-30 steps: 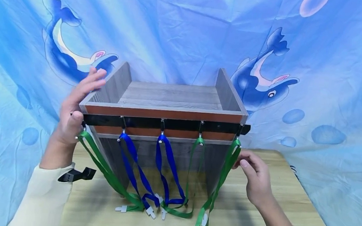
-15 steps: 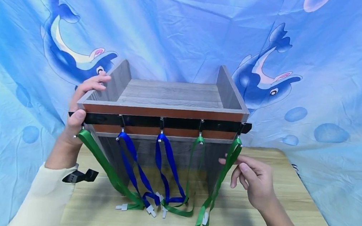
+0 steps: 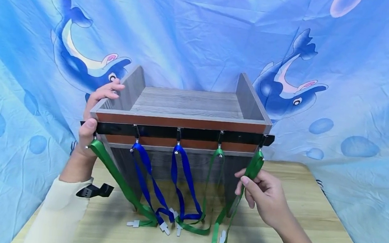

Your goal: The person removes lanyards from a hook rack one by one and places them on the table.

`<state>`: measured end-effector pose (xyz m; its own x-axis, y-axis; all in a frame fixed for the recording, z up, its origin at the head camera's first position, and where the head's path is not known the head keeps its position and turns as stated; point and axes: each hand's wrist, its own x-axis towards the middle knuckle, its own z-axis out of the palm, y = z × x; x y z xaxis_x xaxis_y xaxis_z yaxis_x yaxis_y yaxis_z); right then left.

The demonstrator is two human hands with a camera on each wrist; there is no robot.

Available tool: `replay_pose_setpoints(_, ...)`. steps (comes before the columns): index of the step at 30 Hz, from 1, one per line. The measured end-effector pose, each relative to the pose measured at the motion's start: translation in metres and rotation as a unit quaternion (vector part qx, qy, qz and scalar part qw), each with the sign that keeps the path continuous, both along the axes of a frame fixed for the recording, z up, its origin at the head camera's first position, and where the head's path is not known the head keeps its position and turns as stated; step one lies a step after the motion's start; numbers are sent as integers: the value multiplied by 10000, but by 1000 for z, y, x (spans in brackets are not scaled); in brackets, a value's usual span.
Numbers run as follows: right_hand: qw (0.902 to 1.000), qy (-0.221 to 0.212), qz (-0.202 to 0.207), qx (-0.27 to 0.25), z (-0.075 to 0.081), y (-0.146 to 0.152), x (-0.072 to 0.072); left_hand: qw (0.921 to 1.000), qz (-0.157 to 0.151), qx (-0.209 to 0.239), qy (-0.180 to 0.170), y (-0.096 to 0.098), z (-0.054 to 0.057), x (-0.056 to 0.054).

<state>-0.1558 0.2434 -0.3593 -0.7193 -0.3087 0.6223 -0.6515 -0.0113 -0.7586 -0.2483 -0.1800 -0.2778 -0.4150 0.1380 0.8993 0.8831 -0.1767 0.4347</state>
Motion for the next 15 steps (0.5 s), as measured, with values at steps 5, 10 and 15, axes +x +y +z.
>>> replay_pose_setpoints(5,9974,-28,-436,575,5,2,5,10000,-83,37,-27,1,0,0)
replay_pose_setpoints(10,9978,238,-507,354,8,3,9,9999,-73,85,-15,1,-1,1)
replay_pose_setpoints(15,9970,662,-46,-401,9,4,10,10000,-35,85,34,1,-1,1)
